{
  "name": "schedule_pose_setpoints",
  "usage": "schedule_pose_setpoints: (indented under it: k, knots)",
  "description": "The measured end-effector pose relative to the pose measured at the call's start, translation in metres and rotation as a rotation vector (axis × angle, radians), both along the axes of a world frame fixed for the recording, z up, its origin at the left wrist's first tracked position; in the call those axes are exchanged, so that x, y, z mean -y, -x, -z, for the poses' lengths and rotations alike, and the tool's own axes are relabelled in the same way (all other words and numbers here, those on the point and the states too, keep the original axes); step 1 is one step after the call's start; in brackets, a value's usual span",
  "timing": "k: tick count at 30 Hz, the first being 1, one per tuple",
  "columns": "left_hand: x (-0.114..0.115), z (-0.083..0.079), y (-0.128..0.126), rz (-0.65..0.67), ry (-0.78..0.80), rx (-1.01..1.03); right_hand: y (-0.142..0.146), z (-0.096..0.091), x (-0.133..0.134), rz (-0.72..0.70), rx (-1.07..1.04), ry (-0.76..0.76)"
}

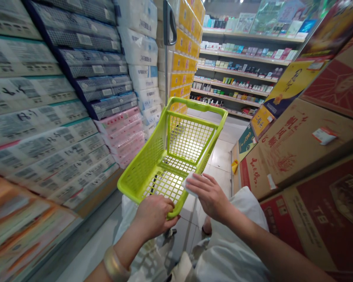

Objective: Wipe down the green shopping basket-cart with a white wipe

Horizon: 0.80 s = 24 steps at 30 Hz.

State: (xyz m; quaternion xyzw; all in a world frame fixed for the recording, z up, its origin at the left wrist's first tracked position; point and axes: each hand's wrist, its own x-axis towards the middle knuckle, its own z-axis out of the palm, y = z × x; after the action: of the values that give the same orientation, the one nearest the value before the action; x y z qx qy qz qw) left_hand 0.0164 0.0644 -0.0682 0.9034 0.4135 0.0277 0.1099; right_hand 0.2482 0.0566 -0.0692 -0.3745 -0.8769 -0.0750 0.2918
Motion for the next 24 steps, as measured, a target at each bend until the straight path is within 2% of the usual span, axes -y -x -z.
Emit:
schedule_pose_setpoints:
  k: [3, 5, 7, 10, 12, 17, 19, 22, 24]
  knots:
    - [0.0, 0.0, 0.0, -0.021, -0.008, -0.03, 0.01, 0.0, 0.014, -0.209, 0.111, 0.024]
    - [0.0, 0.0, 0.0, -0.023, -0.009, -0.035, 0.009, 0.001, 0.015, -0.262, 0.133, 0.019]
    - [0.0, 0.0, 0.0, -0.008, -0.008, -0.016, 0.002, 0.001, 0.008, -0.193, 0.089, -0.007]
    - [0.0, 0.0, 0.0, 0.008, -0.003, 0.014, -0.008, 0.002, -0.005, -0.001, -0.012, -0.043]
    - [0.0, -0.002, -0.001, 0.004, 0.005, 0.006, -0.007, 0.002, -0.003, 0.011, -0.013, -0.043]
    - [0.0, -0.004, -0.001, -0.021, 0.005, -0.055, 0.005, 0.004, 0.015, -0.267, 0.11, -0.015]
    - [0.0, -0.003, 0.0, -0.008, -0.003, -0.032, 0.0, 0.004, 0.01, -0.221, 0.089, -0.01]
    - [-0.001, -0.001, 0.001, 0.011, -0.015, 0.015, -0.011, 0.005, -0.004, -0.018, -0.013, -0.007]
    - [-0.001, 0.0, 0.001, 0.013, -0.012, 0.019, -0.01, 0.004, -0.006, 0.046, -0.046, -0.003]
